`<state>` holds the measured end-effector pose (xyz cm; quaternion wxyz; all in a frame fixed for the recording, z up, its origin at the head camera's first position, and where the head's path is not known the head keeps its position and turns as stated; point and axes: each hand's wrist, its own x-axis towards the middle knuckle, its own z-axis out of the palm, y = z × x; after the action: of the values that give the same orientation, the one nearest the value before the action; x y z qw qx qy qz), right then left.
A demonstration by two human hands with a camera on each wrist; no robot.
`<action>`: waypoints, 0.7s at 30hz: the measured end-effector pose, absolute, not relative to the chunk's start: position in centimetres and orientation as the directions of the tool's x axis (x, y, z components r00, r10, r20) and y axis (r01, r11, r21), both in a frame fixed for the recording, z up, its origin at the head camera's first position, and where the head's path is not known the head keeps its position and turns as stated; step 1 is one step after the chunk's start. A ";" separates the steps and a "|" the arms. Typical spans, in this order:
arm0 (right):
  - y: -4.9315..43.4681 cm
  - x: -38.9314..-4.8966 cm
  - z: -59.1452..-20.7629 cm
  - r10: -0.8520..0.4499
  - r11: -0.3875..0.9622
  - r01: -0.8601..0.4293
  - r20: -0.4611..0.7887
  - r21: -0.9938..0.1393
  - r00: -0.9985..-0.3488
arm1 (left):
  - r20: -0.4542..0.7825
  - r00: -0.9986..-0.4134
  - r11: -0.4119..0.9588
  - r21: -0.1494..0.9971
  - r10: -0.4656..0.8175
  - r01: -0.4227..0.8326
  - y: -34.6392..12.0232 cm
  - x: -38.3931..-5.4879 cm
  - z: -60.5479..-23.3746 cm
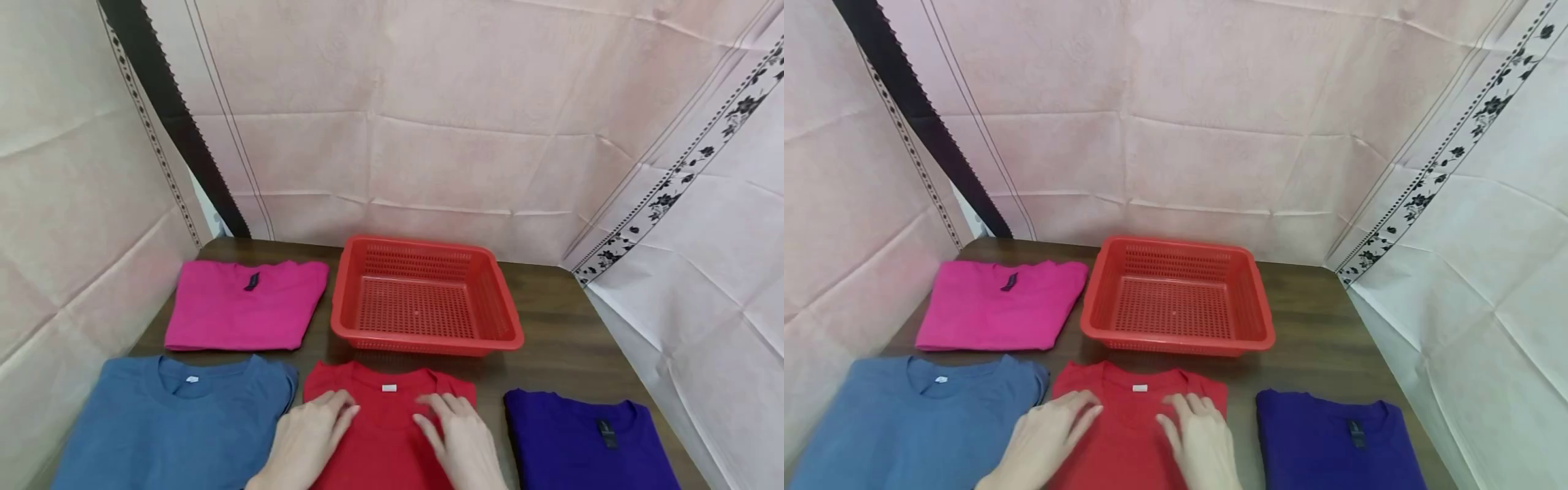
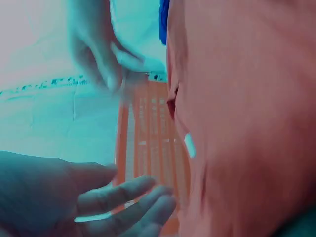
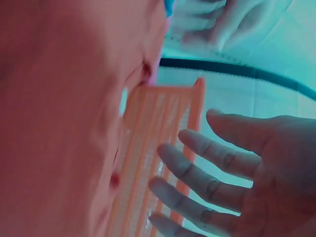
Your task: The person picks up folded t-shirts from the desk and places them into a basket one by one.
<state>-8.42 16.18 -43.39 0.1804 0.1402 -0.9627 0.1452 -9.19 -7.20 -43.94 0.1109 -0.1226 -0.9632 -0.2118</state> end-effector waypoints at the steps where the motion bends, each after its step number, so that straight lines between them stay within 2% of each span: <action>1: 16.9 -8.3 -43.4 -0.183 0.929 -0.286 0.380 -0.236 -0.907 | 0.251 -0.955 0.885 0.392 0.159 0.251 -7.7 -9.3 -43.9; 5: 20.3 -8.0 -43.8 -0.042 0.947 -0.116 0.243 -0.299 -0.969 | 0.132 -0.986 0.878 0.454 0.102 0.151 -10.1 -9.6 -44.3; 9: 23.6 -8.3 -44.6 0.009 0.878 0.026 -0.039 -0.478 -0.999 | -0.110 -0.986 0.794 0.607 0.124 0.032 -11.9 -9.4 -45.2; 12: 25.2 -8.6 -45.1 -0.039 0.702 0.155 -0.255 -0.695 -0.966 | -0.220 -0.967 0.679 0.731 0.131 -0.074 -12.2 -8.9 -45.8; 15: 26.0 -9.0 -45.5 -0.140 0.442 0.295 -0.390 -0.847 -0.910 | -0.273 -0.954 0.498 0.849 0.127 -0.177 -11.9 -8.7 -46.1; 18: 25.9 -9.6 -45.9 -0.220 0.266 0.392 -0.451 -0.881 -0.865 | -0.326 -0.937 0.323 0.906 0.125 -0.272 -11.2 -9.1 -46.4; 21: 25.4 -10.1 -46.3 -0.218 0.217 0.436 -0.479 -0.873 -0.850 | -0.379 -0.916 0.208 0.914 0.131 -0.348 -10.5 -9.7 -46.7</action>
<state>-10.11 25.38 -46.31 -0.2633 -0.0740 -0.7343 0.6213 -9.70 -10.49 -46.66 -0.1916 0.0721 -0.7531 -0.6253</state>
